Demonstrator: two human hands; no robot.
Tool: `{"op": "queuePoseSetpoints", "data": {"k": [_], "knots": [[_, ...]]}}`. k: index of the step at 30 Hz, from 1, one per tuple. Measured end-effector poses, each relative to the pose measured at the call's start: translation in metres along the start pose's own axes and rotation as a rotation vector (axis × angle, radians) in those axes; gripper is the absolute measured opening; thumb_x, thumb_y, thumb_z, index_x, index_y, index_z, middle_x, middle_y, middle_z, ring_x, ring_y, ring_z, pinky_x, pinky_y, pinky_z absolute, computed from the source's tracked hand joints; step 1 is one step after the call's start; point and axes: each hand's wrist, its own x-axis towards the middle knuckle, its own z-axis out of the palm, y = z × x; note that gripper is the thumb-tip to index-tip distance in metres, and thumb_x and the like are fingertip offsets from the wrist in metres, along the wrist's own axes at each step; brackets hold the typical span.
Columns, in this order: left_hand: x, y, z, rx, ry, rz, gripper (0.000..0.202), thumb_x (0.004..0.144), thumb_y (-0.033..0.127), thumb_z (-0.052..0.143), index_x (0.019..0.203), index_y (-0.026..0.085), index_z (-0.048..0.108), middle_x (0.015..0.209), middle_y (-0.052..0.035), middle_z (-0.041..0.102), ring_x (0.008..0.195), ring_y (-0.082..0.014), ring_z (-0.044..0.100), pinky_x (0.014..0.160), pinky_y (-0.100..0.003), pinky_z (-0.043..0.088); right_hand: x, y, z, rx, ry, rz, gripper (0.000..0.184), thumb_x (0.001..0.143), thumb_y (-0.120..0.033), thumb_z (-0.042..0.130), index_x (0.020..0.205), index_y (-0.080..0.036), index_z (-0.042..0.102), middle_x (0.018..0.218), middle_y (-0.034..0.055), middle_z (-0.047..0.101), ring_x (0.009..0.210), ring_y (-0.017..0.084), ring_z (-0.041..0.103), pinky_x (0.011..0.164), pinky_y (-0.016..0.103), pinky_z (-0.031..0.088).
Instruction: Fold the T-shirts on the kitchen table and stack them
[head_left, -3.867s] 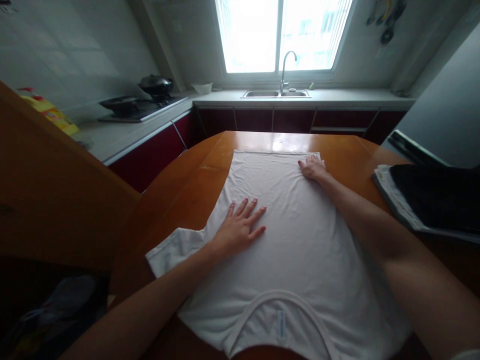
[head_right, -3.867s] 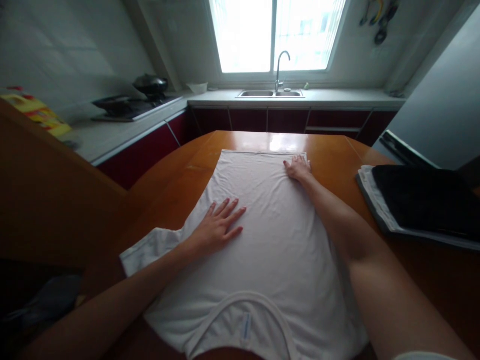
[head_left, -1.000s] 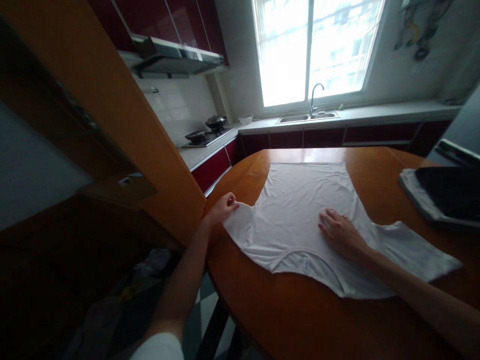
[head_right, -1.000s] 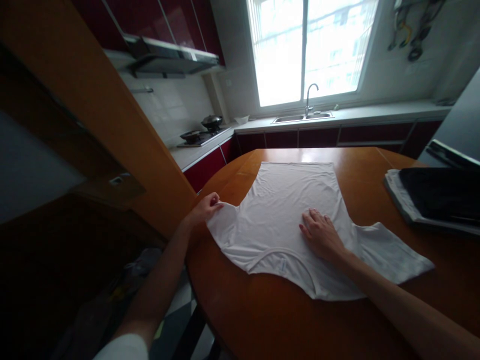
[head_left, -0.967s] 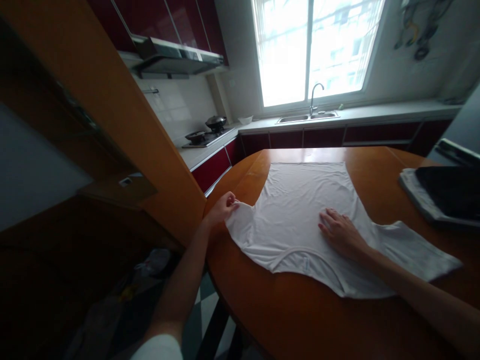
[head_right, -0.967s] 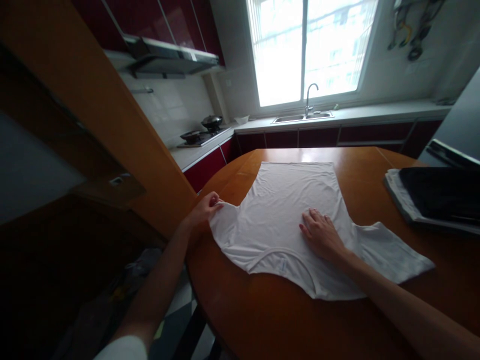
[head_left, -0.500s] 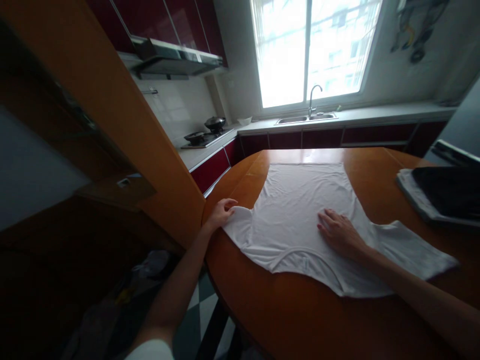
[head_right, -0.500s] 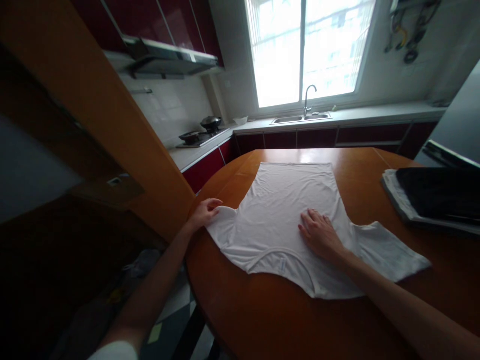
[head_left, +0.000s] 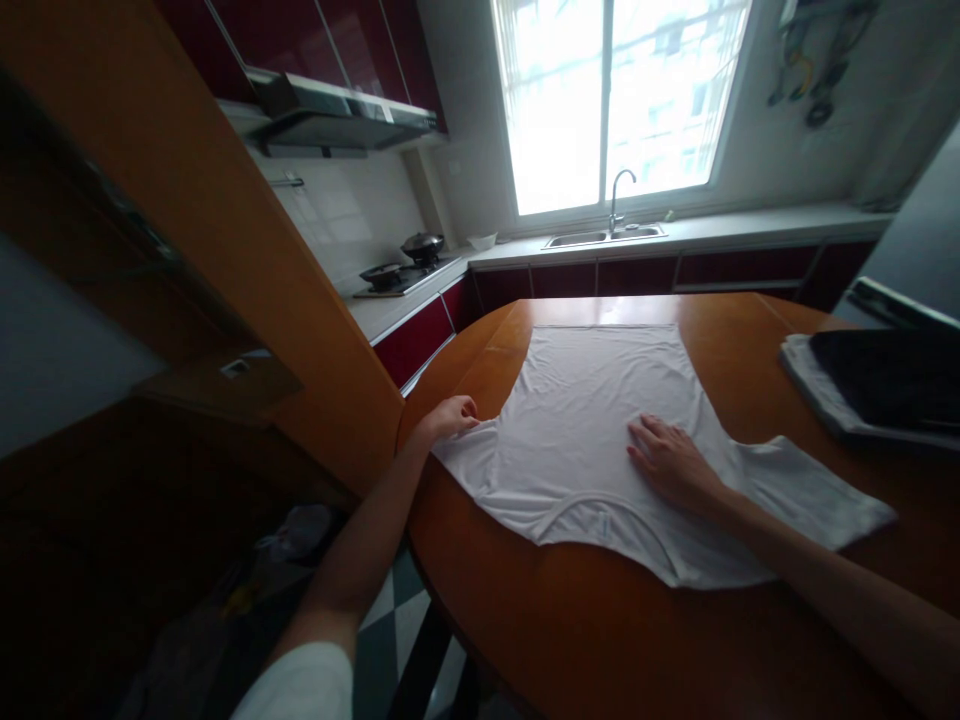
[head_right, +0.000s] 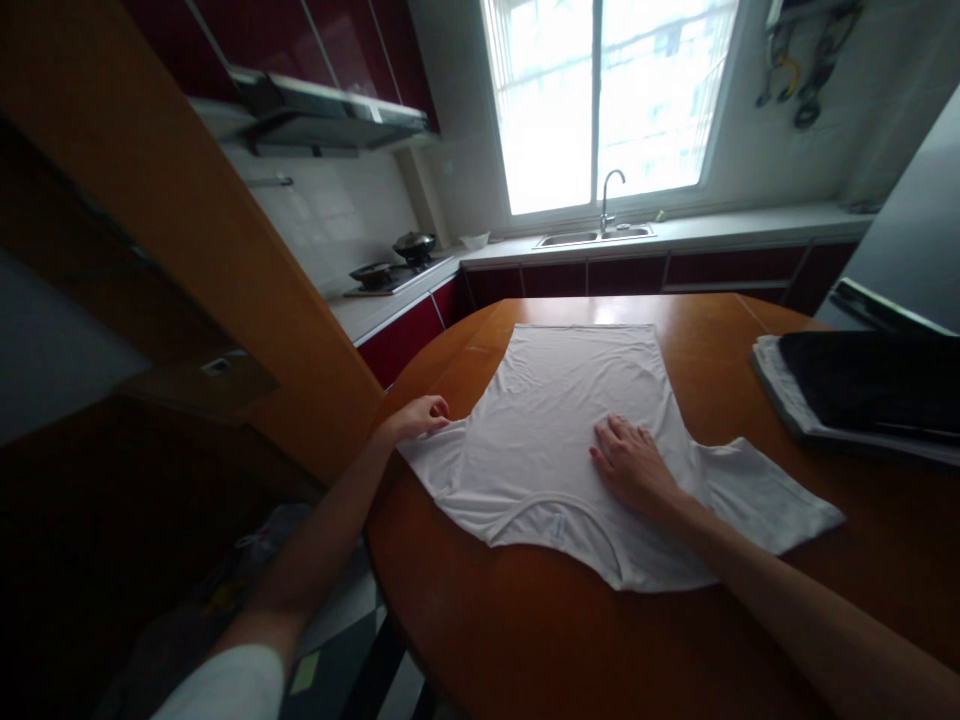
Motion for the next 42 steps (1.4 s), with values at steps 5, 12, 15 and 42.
{"op": "queuePoseSetpoints", "data": {"k": [5,12,15,42], "knots": [[0.002,0.003,0.0,0.041,0.067,0.076,0.013,0.078,0.028,0.07,0.081,0.016,0.068,0.08,-0.0036,0.067,0.075,-0.0182,0.063,0.067,-0.026,0.05,0.0,-0.001,-0.003,-0.016,-0.012,-0.005,0.047,0.103,-0.038,0.039,0.139,-0.014,0.058,0.151,0.0188,0.051,0.142,0.033,0.045,0.116,0.051,0.036],[-0.005,0.018,0.016,0.1,0.364,0.152,0.023,0.086,0.017,0.06,0.108,0.016,0.065,0.115,-0.0126,0.062,0.113,-0.0272,0.059,0.105,-0.044,0.046,0.001,0.0,-0.004,-0.019,-0.014,-0.01,0.047,0.102,-0.038,0.041,0.138,-0.013,0.059,0.15,0.0203,0.051,0.141,0.034,0.046,0.115,0.052,0.037],[-0.024,0.025,0.027,0.113,0.386,0.373,0.028,0.092,0.014,0.051,0.115,0.017,0.066,0.121,-0.0112,0.064,0.118,-0.0244,0.059,0.11,-0.041,0.046,0.0,0.0,-0.003,-0.017,-0.004,-0.007,0.047,0.102,-0.038,0.041,0.138,-0.014,0.059,0.15,0.0199,0.052,0.14,0.033,0.047,0.114,0.052,0.038],[-0.038,0.111,0.055,0.351,0.025,0.57,0.058,0.104,0.056,0.036,0.153,0.027,0.047,0.163,-0.0101,0.037,0.153,-0.0336,0.028,0.121,-0.058,0.025,-0.042,0.06,-0.053,0.089,0.177,0.249,0.05,0.1,-0.026,0.036,0.144,-0.011,0.054,0.155,0.0186,0.048,0.146,0.029,0.041,0.12,0.051,0.032]]}}
